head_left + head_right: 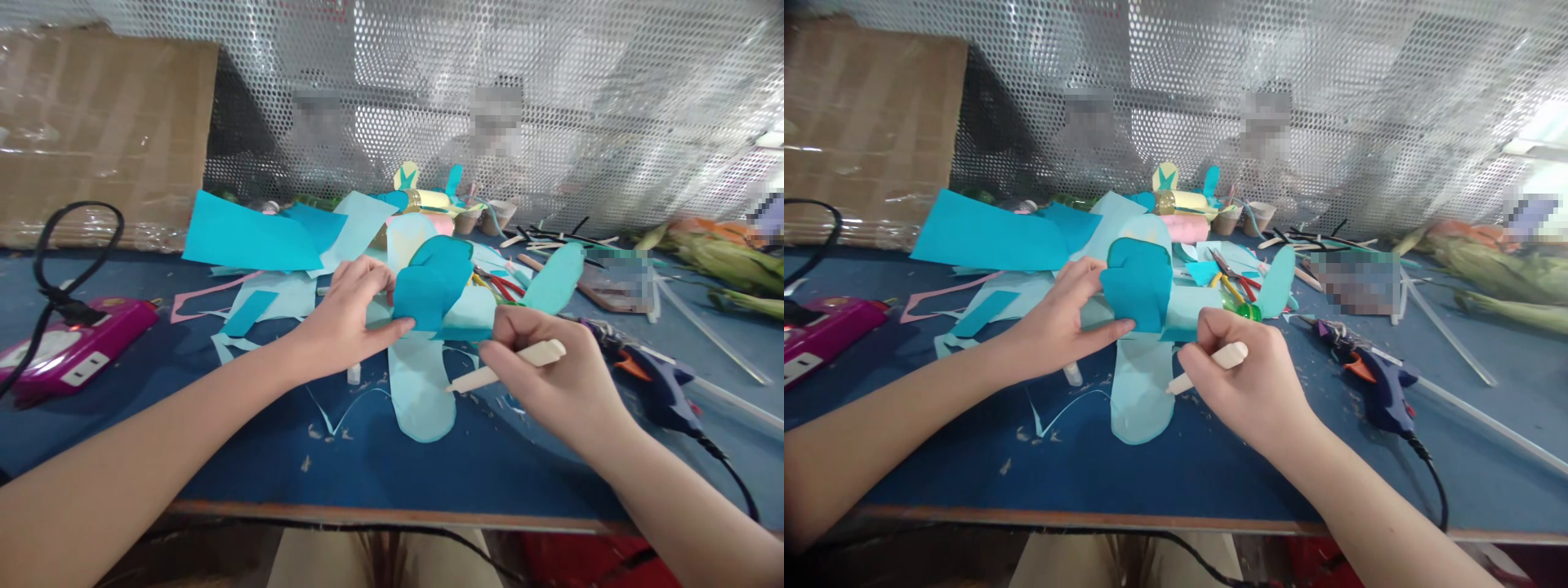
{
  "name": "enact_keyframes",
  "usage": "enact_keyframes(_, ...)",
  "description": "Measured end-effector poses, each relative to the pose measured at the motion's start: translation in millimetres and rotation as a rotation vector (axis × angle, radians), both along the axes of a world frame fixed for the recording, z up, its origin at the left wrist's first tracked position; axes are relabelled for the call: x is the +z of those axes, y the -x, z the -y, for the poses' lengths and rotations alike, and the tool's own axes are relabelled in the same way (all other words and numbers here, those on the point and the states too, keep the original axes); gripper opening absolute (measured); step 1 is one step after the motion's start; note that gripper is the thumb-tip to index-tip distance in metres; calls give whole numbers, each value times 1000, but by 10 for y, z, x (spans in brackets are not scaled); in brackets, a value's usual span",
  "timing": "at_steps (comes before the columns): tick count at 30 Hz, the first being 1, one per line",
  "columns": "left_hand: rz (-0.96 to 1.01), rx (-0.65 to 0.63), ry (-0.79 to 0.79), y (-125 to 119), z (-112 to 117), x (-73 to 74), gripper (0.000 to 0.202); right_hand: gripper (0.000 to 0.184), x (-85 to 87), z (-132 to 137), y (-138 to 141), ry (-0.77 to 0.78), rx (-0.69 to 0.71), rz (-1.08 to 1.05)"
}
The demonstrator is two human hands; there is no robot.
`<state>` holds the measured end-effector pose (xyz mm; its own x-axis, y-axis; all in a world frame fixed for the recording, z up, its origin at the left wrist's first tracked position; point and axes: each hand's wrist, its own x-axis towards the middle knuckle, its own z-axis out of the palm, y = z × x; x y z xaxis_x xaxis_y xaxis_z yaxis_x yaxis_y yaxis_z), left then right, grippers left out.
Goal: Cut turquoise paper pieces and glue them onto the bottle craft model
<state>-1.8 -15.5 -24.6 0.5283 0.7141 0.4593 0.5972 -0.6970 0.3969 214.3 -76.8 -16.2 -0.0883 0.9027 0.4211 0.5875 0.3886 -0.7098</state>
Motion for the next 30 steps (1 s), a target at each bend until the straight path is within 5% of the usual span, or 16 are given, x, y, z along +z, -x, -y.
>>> enact_keyframes(22, -14, 6, 2, 5, -2, 4, 23, 31, -2, -1, -27, -2, -48, -109)
enact_keyframes(30, 7, 21, -55, 0, -10, 6, 16, 22, -81, -80, 17, 126, 19, -81)
